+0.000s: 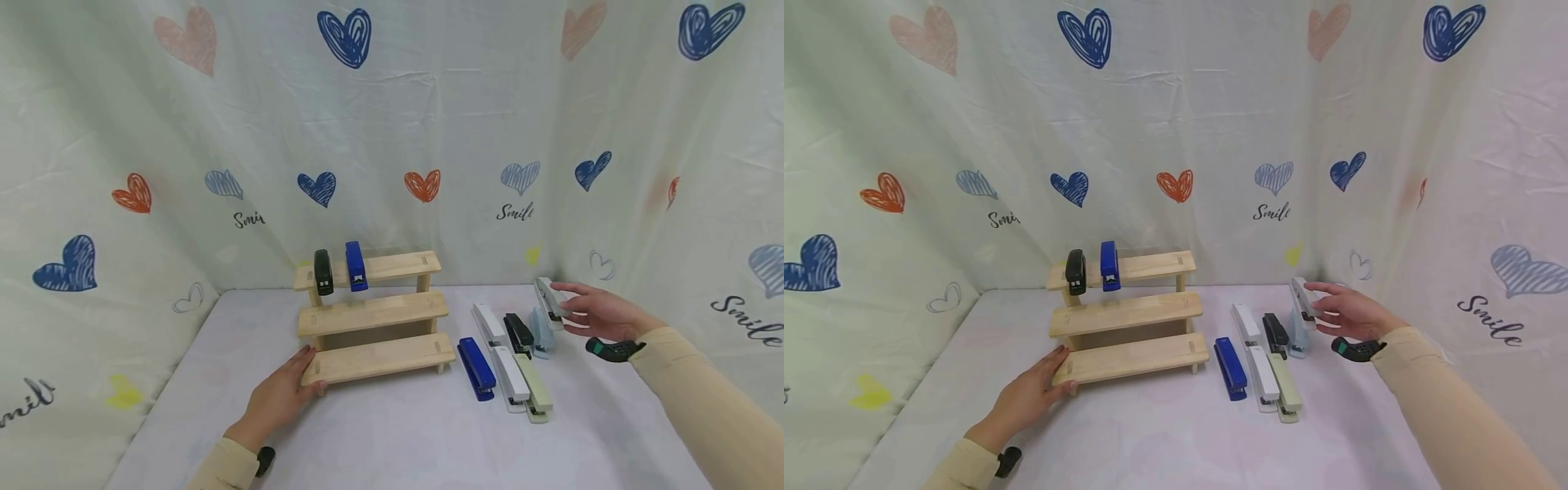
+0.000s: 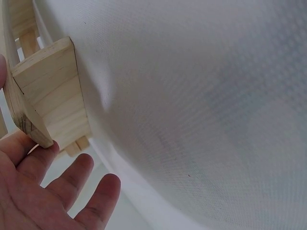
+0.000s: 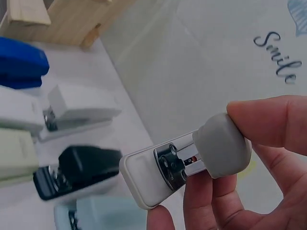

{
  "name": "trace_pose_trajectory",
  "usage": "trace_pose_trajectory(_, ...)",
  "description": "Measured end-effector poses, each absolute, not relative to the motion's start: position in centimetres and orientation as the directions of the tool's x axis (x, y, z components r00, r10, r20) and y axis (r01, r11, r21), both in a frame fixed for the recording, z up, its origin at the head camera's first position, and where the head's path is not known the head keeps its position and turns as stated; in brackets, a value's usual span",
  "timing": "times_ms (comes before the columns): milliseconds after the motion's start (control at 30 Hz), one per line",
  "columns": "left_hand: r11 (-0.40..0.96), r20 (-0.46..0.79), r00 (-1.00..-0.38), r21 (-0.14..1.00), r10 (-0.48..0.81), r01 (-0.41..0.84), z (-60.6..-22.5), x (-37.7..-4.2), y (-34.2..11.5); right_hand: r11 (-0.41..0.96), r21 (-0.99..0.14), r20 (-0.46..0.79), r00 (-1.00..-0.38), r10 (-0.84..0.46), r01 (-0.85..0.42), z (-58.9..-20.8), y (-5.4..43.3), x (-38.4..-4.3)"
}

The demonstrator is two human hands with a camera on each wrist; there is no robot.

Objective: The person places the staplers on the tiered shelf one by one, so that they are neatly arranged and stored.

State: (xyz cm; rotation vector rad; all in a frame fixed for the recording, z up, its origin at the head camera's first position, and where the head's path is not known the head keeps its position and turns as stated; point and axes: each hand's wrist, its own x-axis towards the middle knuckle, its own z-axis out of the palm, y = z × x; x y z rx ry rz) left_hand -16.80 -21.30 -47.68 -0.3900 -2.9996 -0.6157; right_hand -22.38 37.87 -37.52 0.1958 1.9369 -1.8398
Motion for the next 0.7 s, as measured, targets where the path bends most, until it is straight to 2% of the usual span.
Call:
trace_pose_trajectory(333, 0.889, 0.092, -0.971, 0.388, 0.223, 0.241, -47.7, -16.8, -21.4, 0.082, -0.921, -0.388, -0.868, -0.31, 0.382, -32.3, 28.3, -26.8)
trace_pose_trajectory(700, 0.882, 0.099, -0.97, 0.402, 0.223, 0.244, -48.0, -17.1, -21.6, 0.09, -0.904, -0.421, -0.838, -0.346, 0.417, -31.1, 18.4, -31.1)
